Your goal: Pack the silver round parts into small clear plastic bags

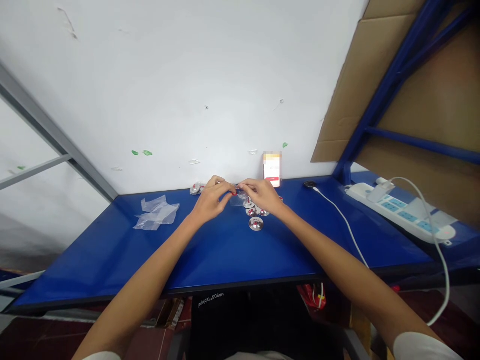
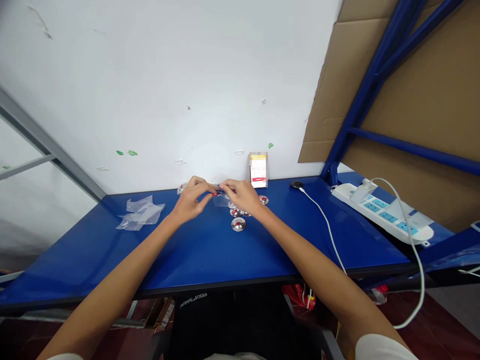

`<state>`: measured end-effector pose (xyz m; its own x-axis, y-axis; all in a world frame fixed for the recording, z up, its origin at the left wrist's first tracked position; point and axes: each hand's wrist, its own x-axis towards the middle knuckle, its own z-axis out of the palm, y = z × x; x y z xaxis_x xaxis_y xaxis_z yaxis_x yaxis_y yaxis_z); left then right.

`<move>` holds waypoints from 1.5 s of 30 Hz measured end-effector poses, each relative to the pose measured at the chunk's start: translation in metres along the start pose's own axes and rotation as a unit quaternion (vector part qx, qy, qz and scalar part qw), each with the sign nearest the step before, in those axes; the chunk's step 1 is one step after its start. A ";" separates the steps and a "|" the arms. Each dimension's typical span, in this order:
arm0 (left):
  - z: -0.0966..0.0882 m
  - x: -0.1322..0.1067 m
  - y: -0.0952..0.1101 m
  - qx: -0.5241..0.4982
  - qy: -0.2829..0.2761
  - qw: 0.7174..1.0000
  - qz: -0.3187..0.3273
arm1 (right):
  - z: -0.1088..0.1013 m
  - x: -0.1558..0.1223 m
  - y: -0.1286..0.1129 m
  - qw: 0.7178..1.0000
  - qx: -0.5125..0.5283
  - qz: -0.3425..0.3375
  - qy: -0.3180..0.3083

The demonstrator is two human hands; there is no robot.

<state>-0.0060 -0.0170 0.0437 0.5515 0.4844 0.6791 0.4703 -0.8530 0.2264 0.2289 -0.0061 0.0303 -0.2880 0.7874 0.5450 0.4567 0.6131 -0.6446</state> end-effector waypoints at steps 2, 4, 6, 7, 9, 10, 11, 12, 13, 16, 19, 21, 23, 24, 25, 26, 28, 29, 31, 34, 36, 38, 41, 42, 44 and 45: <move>0.000 0.000 0.000 0.009 -0.013 1.000 0.011 | 0.001 0.000 0.001 1.000 -0.004 -0.006 -0.001; 0.000 0.000 0.001 0.017 -0.024 0.999 0.016 | 0.001 0.000 0.002 1.000 -0.006 -0.014 0.003; -0.001 0.001 0.002 0.024 -0.033 0.999 0.022 | 0.001 0.000 0.003 1.000 -0.007 -0.019 0.006; -0.001 0.001 0.003 0.028 -0.035 0.999 0.026 | 0.001 0.000 0.003 1.000 -0.007 -0.021 0.007; -0.002 0.002 0.004 0.042 -0.030 0.998 0.031 | 0.001 0.001 0.003 1.000 -0.006 -0.025 0.004; -0.002 0.002 0.005 0.050 -0.022 0.998 0.032 | 0.001 0.001 0.002 1.000 -0.002 -0.027 0.002; -0.002 0.002 0.006 0.058 -0.013 0.998 0.031 | 0.001 0.001 0.001 1.000 0.004 -0.029 0.000; -0.002 0.002 0.007 0.065 -0.004 0.997 0.030 | 0.000 0.002 0.000 0.999 0.015 -0.031 0.000; -0.002 0.002 0.007 0.069 0.007 0.997 0.029 | 0.000 0.002 0.000 0.999 0.028 -0.033 0.000; -0.002 0.001 0.005 0.081 0.036 0.996 0.029 | -0.003 0.002 -0.002 0.998 0.057 -0.041 -0.003; -0.001 0.000 0.003 0.093 0.048 0.994 0.033 | -0.004 0.002 -0.001 0.997 0.067 -0.041 -0.011; -0.001 0.000 0.002 0.102 0.031 0.994 0.037 | -0.005 0.002 0.000 0.997 0.073 -0.034 -0.017; 0.000 -0.001 0.002 0.111 0.003 0.993 0.038 | -0.004 0.002 0.000 0.997 0.070 -0.029 -0.022; -0.001 -0.001 0.002 0.116 -0.010 0.993 0.038 | -0.004 0.001 0.001 0.997 0.065 -0.027 -0.023; -0.001 -0.001 0.002 0.119 -0.019 0.992 0.037 | -0.003 0.001 0.000 0.998 0.058 -0.027 -0.023; -0.001 -0.001 0.002 0.121 -0.026 0.992 0.036 | -0.003 0.001 0.000 0.998 0.053 -0.028 -0.022; 0.000 -0.001 0.003 0.119 -0.032 0.992 0.032 | -0.003 0.001 -0.002 0.998 0.044 -0.029 -0.021; 0.000 -0.001 0.003 0.115 -0.031 0.992 0.029 | -0.003 0.001 -0.003 0.999 0.042 -0.029 -0.020; 0.001 -0.001 0.003 0.097 -0.021 0.995 0.012 | -0.004 0.000 -0.005 0.998 0.043 -0.028 -0.022; 0.003 -0.001 0.003 0.052 0.014 0.997 -0.047 | -0.007 -0.001 -0.008 0.996 0.067 -0.023 -0.058; 0.004 -0.001 0.002 0.019 0.036 0.995 -0.092 | -0.008 -0.002 -0.009 0.993 0.080 -0.023 -0.086; 0.004 -0.001 0.002 -0.019 0.053 0.990 -0.129 | -0.008 -0.003 -0.009 0.991 0.088 -0.027 -0.096; 0.005 0.001 0.002 -0.131 0.076 0.969 -0.193 | -0.005 -0.004 -0.010 0.989 0.102 -0.046 -0.100; 0.006 0.002 0.001 -0.183 0.085 0.956 -0.215 | -0.003 -0.005 -0.011 0.988 0.104 -0.052 -0.101; 0.007 0.004 0.000 -0.278 0.104 0.923 -0.246 | 0.002 -0.006 -0.012 0.988 0.098 -0.059 -0.101; 0.007 0.005 -0.001 -0.311 0.112 0.909 -0.254 | 0.004 -0.007 -0.013 0.989 0.092 -0.058 -0.099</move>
<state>0.0018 -0.0125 0.0420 0.1843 0.8546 0.4856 0.1063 -0.5084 0.8545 0.2217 -0.0193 0.0329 -0.4978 0.6966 0.5167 0.2557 0.6872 -0.6800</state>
